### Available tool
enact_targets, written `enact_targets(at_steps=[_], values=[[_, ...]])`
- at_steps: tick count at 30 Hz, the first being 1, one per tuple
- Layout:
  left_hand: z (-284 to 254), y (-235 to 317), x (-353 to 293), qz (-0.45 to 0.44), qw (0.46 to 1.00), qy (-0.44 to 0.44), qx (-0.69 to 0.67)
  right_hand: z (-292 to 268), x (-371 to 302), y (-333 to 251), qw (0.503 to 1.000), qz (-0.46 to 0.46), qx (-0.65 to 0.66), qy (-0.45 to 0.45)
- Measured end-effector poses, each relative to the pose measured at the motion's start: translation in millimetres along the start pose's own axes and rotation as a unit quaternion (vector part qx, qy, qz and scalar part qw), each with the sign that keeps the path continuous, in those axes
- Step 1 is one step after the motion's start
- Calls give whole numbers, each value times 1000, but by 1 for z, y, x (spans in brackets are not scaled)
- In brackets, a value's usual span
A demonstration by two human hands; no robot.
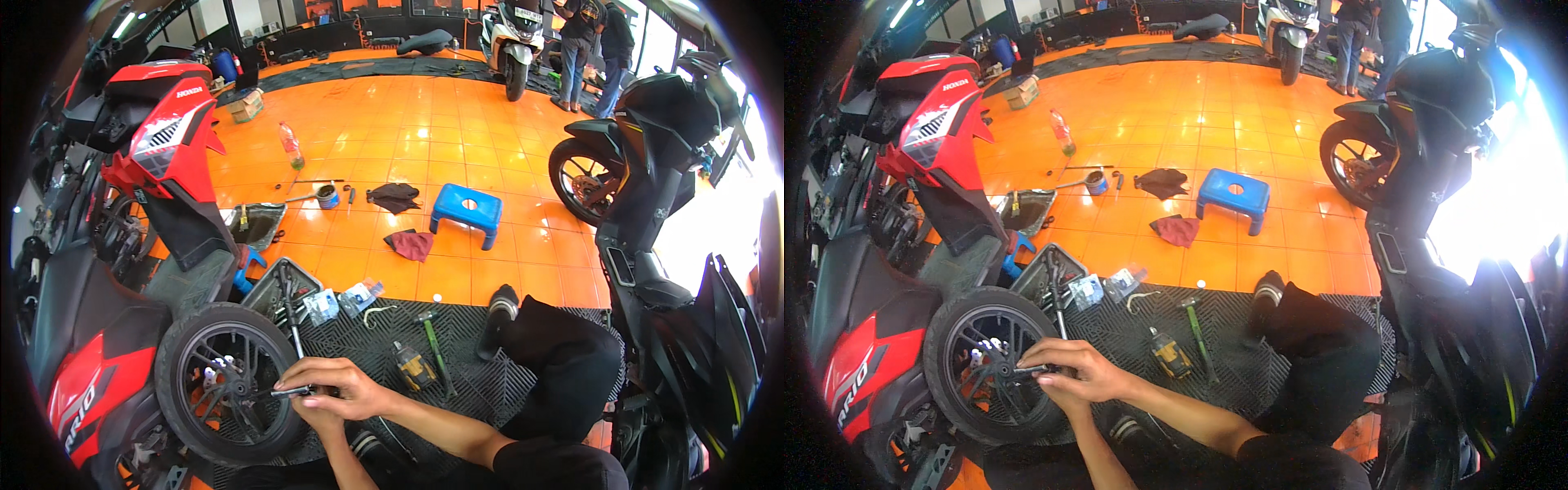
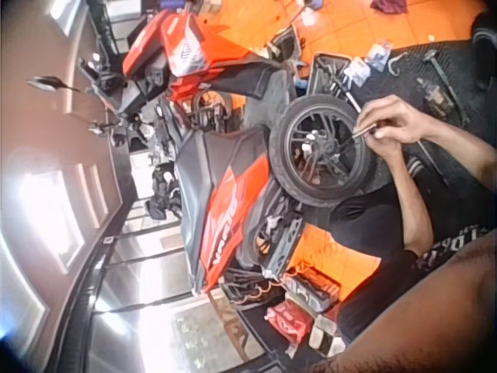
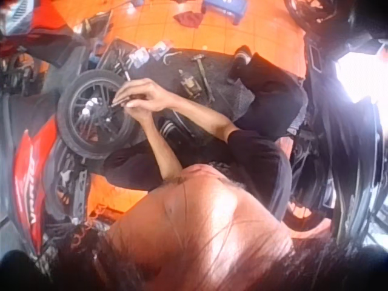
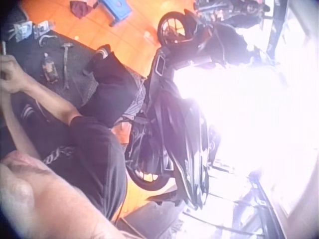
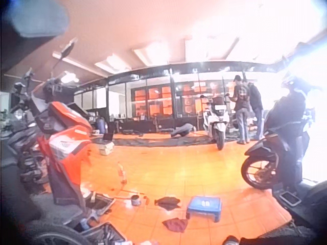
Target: The person sits on the floor of a workshop and uses a wrench to tighten a bolt on a cylindrical motorcycle part held in their hands. They manipulate the part and tool repeatedly to secure the assembly.
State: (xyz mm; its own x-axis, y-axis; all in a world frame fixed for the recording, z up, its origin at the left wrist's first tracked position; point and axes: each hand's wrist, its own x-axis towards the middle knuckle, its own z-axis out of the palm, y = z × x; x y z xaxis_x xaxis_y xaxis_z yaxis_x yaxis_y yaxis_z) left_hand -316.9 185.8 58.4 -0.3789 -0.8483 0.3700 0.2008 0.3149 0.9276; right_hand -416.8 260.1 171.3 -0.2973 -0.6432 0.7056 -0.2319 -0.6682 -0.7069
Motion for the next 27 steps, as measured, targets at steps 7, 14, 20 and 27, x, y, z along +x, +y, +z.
enact_targets(at_steps=[7, 14, 20, 27], values=[[-2, 7, 1, 89, 995, 9, 42, -14, 32, 2, 956, 202, 90, -194], [14, 21, 5, -1, 999, 41, 20, 6, 8, 1, 996, 65, -65, -11], [28, 52, 12, -32, 998, 55, -1, 8, 9, 14, 996, -10, -89, 21], [18, 51, 14, -23, 999, -26, 33, -9, 42, -9, 954, 286, 50, -69]])
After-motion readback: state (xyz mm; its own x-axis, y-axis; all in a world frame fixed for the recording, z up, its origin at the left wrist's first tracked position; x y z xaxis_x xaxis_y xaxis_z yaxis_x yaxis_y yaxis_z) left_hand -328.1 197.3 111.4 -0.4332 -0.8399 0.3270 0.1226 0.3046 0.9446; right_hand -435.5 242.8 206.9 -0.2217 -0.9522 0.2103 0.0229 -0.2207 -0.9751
